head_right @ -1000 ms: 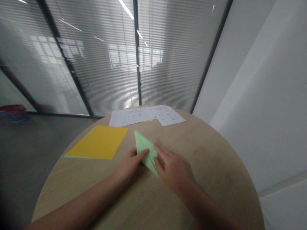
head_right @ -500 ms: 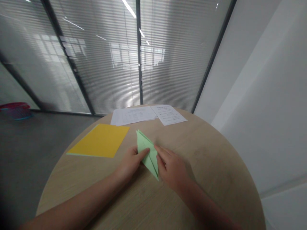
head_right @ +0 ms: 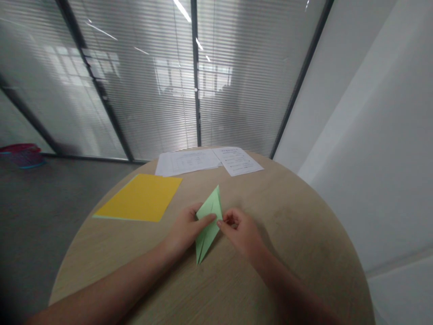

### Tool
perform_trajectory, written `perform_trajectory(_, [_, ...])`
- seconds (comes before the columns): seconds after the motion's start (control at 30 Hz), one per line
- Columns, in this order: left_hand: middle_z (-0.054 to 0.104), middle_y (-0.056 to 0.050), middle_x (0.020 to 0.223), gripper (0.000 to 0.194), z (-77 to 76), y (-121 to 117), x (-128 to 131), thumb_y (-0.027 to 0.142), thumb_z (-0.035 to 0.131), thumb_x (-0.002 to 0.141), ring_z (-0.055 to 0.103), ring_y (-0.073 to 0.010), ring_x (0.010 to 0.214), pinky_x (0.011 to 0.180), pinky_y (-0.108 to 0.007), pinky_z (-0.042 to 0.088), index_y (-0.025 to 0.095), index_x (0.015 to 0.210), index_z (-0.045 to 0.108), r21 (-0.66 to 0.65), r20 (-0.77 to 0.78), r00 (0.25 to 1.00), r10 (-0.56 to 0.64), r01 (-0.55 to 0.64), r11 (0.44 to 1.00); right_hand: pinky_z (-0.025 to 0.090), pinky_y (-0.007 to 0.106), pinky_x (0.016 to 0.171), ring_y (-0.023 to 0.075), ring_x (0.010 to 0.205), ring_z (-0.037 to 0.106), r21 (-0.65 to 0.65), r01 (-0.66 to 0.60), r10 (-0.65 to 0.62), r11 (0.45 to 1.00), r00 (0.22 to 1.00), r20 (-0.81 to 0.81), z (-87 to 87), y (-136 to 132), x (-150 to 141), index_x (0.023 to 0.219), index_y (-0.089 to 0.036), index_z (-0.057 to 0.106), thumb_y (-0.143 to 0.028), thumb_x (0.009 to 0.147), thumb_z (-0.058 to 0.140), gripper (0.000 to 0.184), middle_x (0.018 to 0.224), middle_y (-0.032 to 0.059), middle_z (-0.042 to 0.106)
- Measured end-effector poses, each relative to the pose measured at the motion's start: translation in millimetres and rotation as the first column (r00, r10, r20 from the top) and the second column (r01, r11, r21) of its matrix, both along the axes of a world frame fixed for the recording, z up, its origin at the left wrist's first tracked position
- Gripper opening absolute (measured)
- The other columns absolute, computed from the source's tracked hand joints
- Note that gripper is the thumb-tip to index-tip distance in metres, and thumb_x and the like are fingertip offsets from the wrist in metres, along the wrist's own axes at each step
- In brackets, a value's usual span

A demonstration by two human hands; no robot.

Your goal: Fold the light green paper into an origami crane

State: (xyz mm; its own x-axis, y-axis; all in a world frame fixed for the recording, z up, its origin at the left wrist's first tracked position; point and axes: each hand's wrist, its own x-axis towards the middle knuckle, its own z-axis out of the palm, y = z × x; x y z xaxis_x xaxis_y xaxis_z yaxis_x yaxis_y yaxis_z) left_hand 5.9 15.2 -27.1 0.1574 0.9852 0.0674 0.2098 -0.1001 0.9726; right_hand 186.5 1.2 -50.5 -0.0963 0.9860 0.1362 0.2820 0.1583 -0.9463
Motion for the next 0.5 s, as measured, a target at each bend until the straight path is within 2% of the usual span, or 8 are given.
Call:
perform_trajectory(0.1, [0.066,-0.001,0.070,0.015,5.3,-2,0,0.032,0.068,0.079,0.058,-0.0195,0.068,0.062,-0.028,0.041,0.017,0.078,0.070,0.048,-0.097,0.995,-0.006,0.011,0.999,0.049,0.019,0.051,0.0105,0.059,0.056,0.019,0.021,-0.022,1.000,0.996,0.086,1.0,-2,-2,0.073,-0.020,0.052,-0.041,0.084,0.063,0.026,0.067,-0.0019,0.055])
perform_trajectory(0.27, [0.068,-0.002,0.076,0.010,6.8,-4,0,0.028,0.067,0.081,0.059,-0.0204,0.073,0.067,-0.028,0.041,0.018,0.081,0.069,0.128,-0.162,0.987,0.016,0.005,0.992,0.045,0.018,0.049,0.0099,0.056,0.054,0.047,0.056,-0.061,0.997,0.992,0.114,3.2,-4,-2,0.075,-0.020,0.053,-0.040,0.087,0.061,0.025,0.068,-0.0014,0.057])
perform_trajectory(0.37, [0.068,-0.002,0.077,0.009,4.5,-2,-1,0.027,0.068,0.079,0.060,-0.0211,0.075,0.068,-0.029,0.042,0.018,0.083,0.070,0.139,-0.143,0.989,0.046,-0.026,0.990,0.045,0.017,0.049,0.0101,0.058,0.057,0.076,0.024,-0.031,0.997,0.994,0.102,7.6,-7,0,0.079,-0.019,0.058,-0.040,0.087,0.061,0.022,0.071,0.0002,0.062])
perform_trajectory(0.5, [0.070,-0.004,0.082,0.017,-0.9,3,-3,0.032,0.066,0.083,0.062,-0.0219,0.077,0.070,-0.030,0.045,0.017,0.089,0.071,0.074,-0.038,0.997,0.062,-0.059,0.995,0.054,0.021,0.059,0.0131,0.071,0.067,0.067,-0.060,0.058,0.996,0.998,0.040,10.4,-10,2,0.098,-0.020,0.069,-0.036,0.085,0.063,0.021,0.087,0.0041,0.070])
